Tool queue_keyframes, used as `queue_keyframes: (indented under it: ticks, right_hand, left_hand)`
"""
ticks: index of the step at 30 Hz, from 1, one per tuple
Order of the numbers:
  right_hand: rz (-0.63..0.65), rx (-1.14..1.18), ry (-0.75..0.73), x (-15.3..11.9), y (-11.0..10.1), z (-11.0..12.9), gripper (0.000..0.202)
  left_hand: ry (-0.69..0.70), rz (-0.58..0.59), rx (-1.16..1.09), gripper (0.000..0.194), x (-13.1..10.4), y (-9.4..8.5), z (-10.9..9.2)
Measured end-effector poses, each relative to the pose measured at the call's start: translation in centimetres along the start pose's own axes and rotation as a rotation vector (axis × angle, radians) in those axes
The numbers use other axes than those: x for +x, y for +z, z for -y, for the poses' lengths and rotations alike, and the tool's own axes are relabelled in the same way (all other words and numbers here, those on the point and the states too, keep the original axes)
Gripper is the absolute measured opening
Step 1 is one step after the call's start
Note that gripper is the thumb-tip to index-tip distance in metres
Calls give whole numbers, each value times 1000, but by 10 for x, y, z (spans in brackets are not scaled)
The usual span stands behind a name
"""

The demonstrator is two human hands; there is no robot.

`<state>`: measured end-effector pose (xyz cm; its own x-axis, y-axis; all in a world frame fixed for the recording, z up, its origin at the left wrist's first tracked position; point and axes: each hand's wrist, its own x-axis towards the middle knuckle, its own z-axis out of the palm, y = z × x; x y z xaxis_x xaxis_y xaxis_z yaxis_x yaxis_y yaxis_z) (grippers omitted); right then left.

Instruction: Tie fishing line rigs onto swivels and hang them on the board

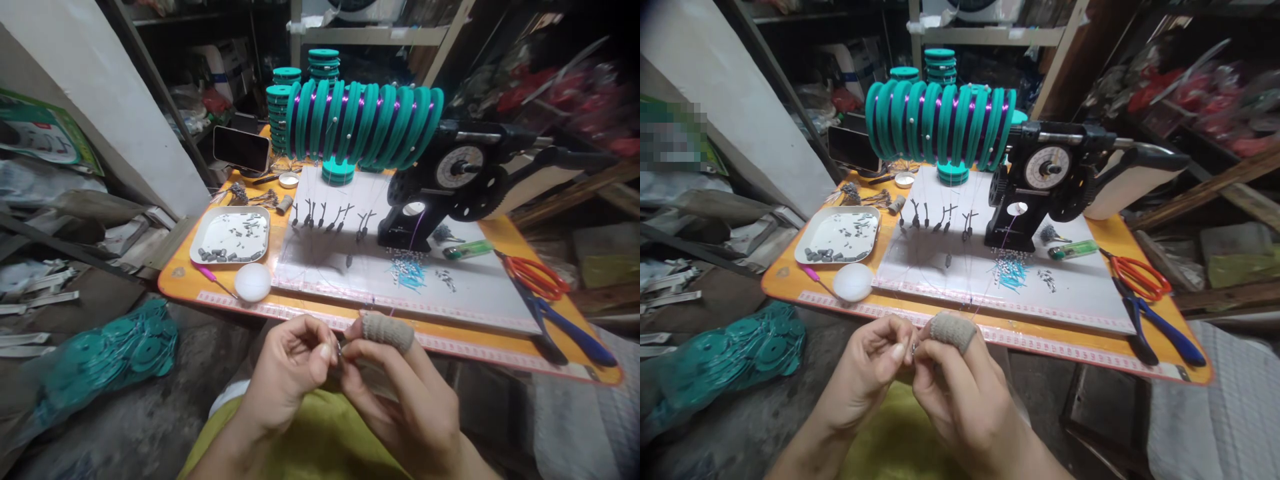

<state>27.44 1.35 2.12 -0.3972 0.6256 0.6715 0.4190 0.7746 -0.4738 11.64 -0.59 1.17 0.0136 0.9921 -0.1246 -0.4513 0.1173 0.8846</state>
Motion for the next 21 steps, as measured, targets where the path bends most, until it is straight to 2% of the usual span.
queue_keyframes:
  ticks: [3, 6, 9, 17, 21]
  right_hand:
    - [-2, 7, 31, 0, -1, -1, 14]
    - [-15, -19, 11, 1, -1, -1, 14]
    - [-30, -58, -25, 2, -1, -1, 11]
    - [-10, -107, -113, -1, 0, -4, 13]
    - [19, -126, -152, 2, -2, -6, 12]
  left_hand:
    - [29, -4, 22, 20, 0, -3, -2]
    - [96, -81, 215, 9, -4, 1, -8]
    - [175, -133, 397, 9, -9, 7, -11]
    - [278, -112, 673, 8, -10, 8, -12]
    - [383, -79, 838, 13, -11, 6, -16]
